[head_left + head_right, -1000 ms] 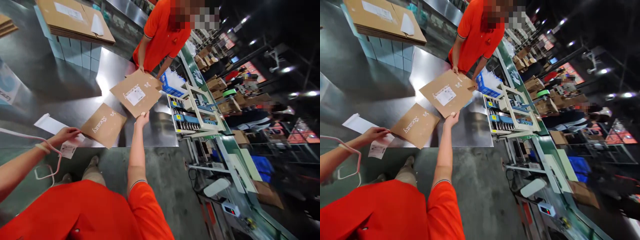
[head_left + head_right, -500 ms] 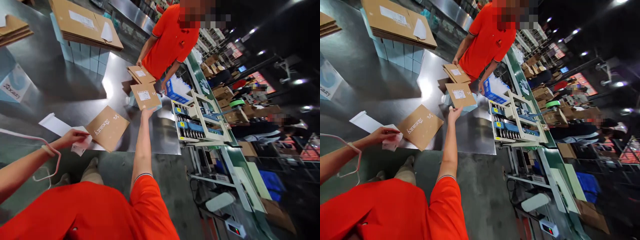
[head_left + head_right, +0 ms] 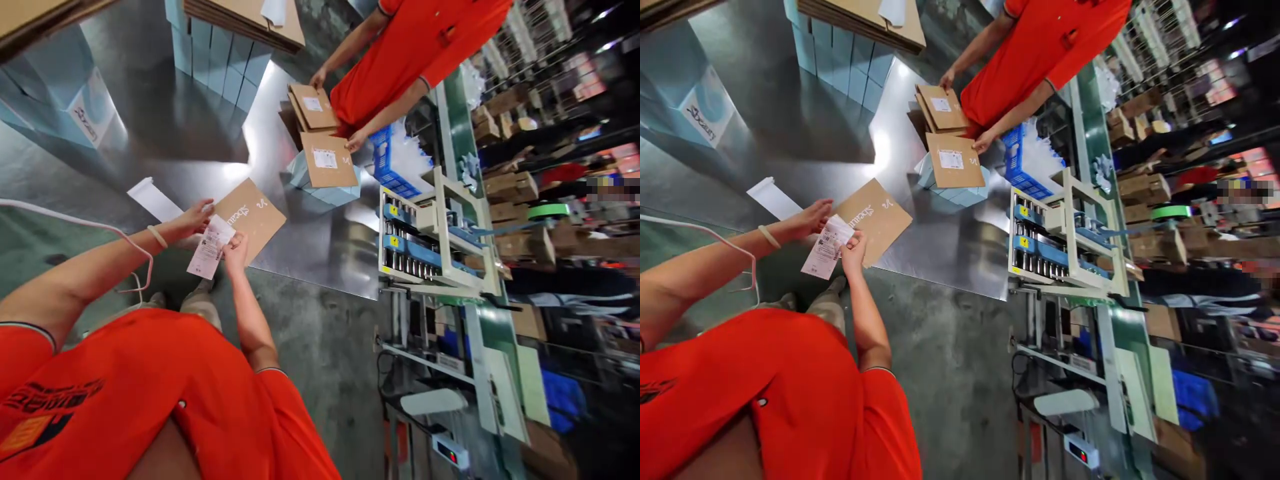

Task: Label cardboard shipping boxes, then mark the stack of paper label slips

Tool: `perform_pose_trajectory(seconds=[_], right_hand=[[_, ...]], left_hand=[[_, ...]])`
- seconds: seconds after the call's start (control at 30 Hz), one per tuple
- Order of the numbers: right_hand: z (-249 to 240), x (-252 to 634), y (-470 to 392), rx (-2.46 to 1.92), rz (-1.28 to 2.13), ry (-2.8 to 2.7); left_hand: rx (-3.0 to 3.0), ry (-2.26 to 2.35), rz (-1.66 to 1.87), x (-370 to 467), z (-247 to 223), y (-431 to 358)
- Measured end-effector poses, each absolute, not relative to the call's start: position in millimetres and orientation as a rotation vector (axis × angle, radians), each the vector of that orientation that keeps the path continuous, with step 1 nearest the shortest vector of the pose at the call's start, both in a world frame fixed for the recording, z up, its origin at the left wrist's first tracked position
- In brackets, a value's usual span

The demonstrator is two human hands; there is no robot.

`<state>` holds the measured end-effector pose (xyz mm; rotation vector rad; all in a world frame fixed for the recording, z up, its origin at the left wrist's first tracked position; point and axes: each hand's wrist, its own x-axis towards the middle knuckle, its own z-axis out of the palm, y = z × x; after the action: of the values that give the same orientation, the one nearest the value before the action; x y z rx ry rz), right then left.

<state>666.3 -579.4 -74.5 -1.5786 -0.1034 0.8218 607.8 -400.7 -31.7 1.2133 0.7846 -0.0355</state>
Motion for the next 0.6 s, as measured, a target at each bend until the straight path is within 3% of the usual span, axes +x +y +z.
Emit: perform_pose_trajectory(seconds=[0.17, 0.6], right_hand=[[-74, 673, -586, -1.57, 0.751, -0.094], [-112, 677, -600, -1.673, 0.612, -0.019]], left_hand=[[1.259, 0.64, -0.19, 591, -28, -419], [1.324, 0.768, -0.21, 607, -43, -435]])
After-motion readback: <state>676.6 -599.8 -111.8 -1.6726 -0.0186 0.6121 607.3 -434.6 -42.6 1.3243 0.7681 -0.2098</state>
